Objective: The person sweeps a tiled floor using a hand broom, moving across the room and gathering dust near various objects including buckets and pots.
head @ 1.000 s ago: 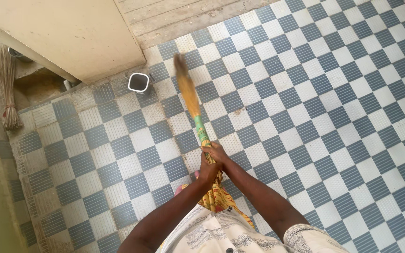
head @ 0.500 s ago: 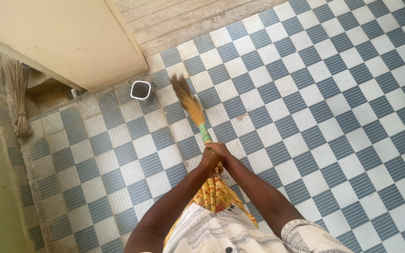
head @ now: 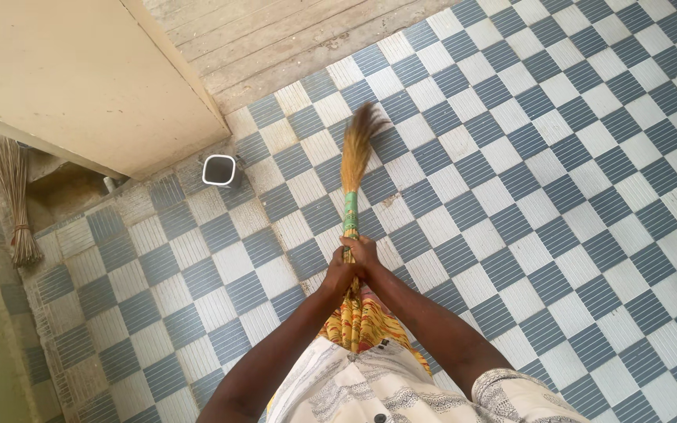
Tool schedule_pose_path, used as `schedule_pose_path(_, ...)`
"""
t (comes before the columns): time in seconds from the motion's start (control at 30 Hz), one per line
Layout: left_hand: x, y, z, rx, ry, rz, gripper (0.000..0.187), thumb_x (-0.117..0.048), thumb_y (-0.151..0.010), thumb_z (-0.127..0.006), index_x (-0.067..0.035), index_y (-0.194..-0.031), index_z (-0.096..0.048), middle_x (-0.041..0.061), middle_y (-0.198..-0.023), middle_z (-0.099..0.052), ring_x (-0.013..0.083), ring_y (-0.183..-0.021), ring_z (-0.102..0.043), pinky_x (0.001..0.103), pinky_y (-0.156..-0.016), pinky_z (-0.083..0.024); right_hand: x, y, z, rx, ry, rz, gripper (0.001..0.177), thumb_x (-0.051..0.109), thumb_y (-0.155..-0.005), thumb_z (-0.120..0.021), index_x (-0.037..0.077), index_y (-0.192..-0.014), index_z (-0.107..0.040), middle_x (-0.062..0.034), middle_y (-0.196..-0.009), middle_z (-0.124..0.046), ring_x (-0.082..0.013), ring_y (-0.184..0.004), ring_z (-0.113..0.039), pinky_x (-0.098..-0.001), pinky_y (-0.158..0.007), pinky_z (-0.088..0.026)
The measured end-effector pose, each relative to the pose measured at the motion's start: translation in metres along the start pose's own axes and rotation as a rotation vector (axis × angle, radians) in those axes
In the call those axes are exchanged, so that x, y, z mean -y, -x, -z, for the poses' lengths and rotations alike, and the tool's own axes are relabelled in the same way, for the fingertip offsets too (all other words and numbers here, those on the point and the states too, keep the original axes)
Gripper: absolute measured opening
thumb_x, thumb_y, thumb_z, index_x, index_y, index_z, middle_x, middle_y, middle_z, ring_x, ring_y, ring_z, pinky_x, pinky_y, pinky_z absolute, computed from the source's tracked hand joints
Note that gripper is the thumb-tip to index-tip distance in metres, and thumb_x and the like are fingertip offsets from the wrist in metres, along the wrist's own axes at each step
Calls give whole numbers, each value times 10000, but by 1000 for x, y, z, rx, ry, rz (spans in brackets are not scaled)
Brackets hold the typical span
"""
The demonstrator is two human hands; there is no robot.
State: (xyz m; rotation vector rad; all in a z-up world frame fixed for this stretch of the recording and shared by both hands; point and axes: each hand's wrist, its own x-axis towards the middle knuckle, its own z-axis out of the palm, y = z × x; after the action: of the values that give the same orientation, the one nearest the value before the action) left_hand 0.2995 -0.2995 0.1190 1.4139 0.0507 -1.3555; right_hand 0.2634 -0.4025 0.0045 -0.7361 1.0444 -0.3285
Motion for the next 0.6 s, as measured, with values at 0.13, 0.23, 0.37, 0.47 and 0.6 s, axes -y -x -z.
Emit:
schedule_pose_path(0.13, -12, 14, 10, -76, 64, -34, 859, 81, -720, -613, -113, -1464, -230, 156, -872, -631, 235, -592, -643, 349, -440, -552, 4, 4, -26, 104, 147, -108, 249, 140, -863, -767, 12, -1062, -688, -108, -799, -697, -168, -576, -648, -305, -501, -535)
schedule_pose_path(0.23, -20, 10, 16, -156, 130, -78, 816, 66, -743, -590, -70, -1448, -202, 201, -853, -597, 274, -569, -614, 366, -409, -508, 2, -15, -44, 224, 230, -111, 319, 152, -854, -798, -37, -1090, -697, -125, -850, -718, -170, -636, -680, -306, -530, -546)
schedule_pose_path(0.37, -32, -13, 27, -235, 177, -46, 765, 31, -769, -587, -67, -1422, -200, 215, -869, -576, 312, -573, -603, 398, -401, -479, 4, -47, -66, 317, 354, -189, 422, 169, -837, -852, -66, -1159, -713, -142, -924, -742, -171, -699, -704, -303, -593, -564)
schedule_pose_path(0.47, -35, -40, 35, -268, 213, 25, 748, 20, -787, -608, -91, -1399, -194, 209, -902, -569, 319, -624, -617, 422, -426, -494, 10, -63, -79, 260, 415, -234, 456, 164, -816, -876, -92, -1146, -693, -168, -924, -751, -206, -708, -713, -336, -606, -576)
schedule_pose_path(0.6, -36, -67, 53, -93, 203, 26, 655, 14, -787, -620, -13, -1347, -282, 227, -911, -590, 319, -645, -638, 411, -417, -509, 17, -70, -79, 178, 435, -244, 436, 170, -775, -854, -100, -1090, -719, -164, -874, -756, -220, -683, -720, -352, -580, -575)
